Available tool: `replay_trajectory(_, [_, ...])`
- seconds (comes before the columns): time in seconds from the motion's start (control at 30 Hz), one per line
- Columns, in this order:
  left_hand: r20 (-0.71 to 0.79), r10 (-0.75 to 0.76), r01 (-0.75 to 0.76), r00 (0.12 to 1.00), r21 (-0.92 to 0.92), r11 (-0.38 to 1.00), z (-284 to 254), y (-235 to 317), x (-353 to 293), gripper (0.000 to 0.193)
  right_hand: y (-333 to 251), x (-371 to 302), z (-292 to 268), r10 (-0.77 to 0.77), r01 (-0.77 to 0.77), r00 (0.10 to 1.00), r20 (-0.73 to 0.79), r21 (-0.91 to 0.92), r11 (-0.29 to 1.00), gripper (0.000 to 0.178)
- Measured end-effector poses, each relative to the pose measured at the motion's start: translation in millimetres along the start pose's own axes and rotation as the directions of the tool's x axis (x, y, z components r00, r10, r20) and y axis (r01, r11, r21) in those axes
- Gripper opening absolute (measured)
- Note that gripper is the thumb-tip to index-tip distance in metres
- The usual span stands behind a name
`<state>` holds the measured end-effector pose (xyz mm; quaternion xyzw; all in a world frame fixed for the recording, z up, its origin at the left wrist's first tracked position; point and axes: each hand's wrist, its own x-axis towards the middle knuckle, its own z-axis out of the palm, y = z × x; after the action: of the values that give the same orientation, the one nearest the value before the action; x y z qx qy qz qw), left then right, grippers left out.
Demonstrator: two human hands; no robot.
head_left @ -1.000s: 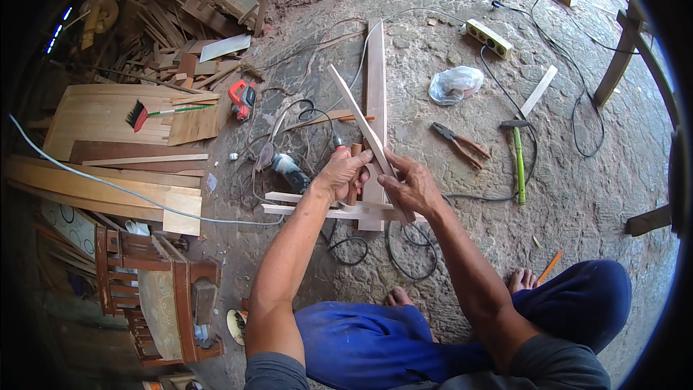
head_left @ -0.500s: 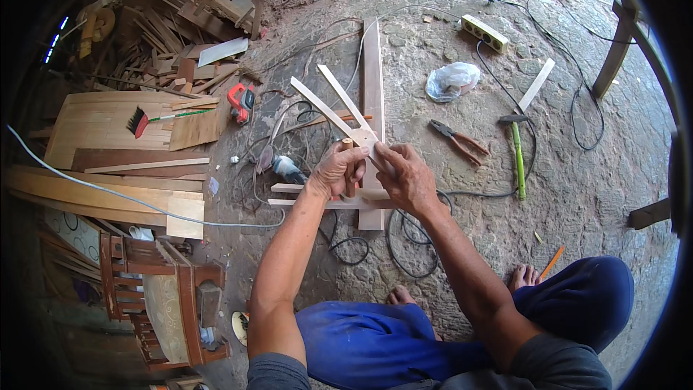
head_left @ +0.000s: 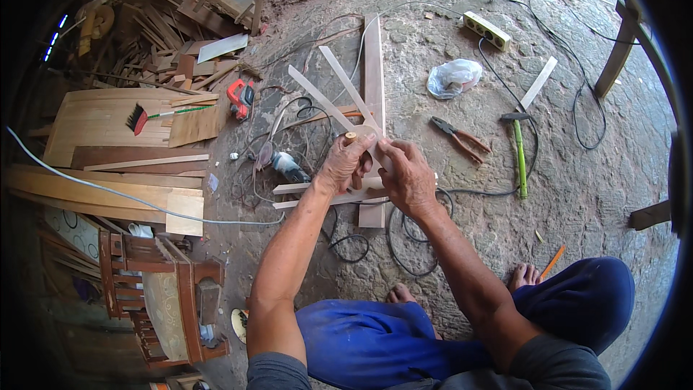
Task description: The person sits on the floor and assembles several thin wooden strips into a V-shaped structure using a cylindrical dowel. They use pliers to adjust the dowel, a power drill to make holes, and an angle grinder to smooth the edges of the wood. The person repeatedly checks the fit of the pieces and secures them with nails.
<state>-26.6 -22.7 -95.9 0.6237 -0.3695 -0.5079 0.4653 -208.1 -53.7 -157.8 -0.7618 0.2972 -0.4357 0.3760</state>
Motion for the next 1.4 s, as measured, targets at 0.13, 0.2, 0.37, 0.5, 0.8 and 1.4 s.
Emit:
replay_trajectory(0.13, [-0.028,-0.001,0.002,1.000,0.030,1.000,0,-1,3,0.035,-1,0,0,-0.004,0.005,1.000,-0.018,0.022,1.000,0.062])
replay_trajectory(0.2, [-0.064,-0.018,0.021,0.998,0.054,0.998,1,-1,3,0.034,0,1,0,-0.010,0.011,1.000,-0.026,0.017,1.000,0.062])
replay_trajectory(0.37, [0.019,-0.038,0.039,0.999,-0.006,0.999,-1,4,2,0.034,2,1,1,0.030,-0.031,0.999,0.010,0.070,0.997,0.060])
replay_trajectory(0.5, [0.078,-0.156,0.155,0.985,0.010,0.988,-7,4,-6,0.039,3,2,4,0.392,-0.441,0.897,0.204,0.418,0.794,0.056])
replay_trajectory(0.8, [-0.018,-0.403,0.362,0.915,0.477,0.801,-5,-43,-90,0.059,42,1,-2,0.618,-0.644,0.710,0.337,0.666,0.377,0.058])
replay_trajectory(1.4, [-0.063,-0.700,0.671,0.711,0.357,0.650,-48,-143,-275,0.027,119,-21,-4,0.228,-0.404,0.795,0.562,0.771,-0.492,0.052])
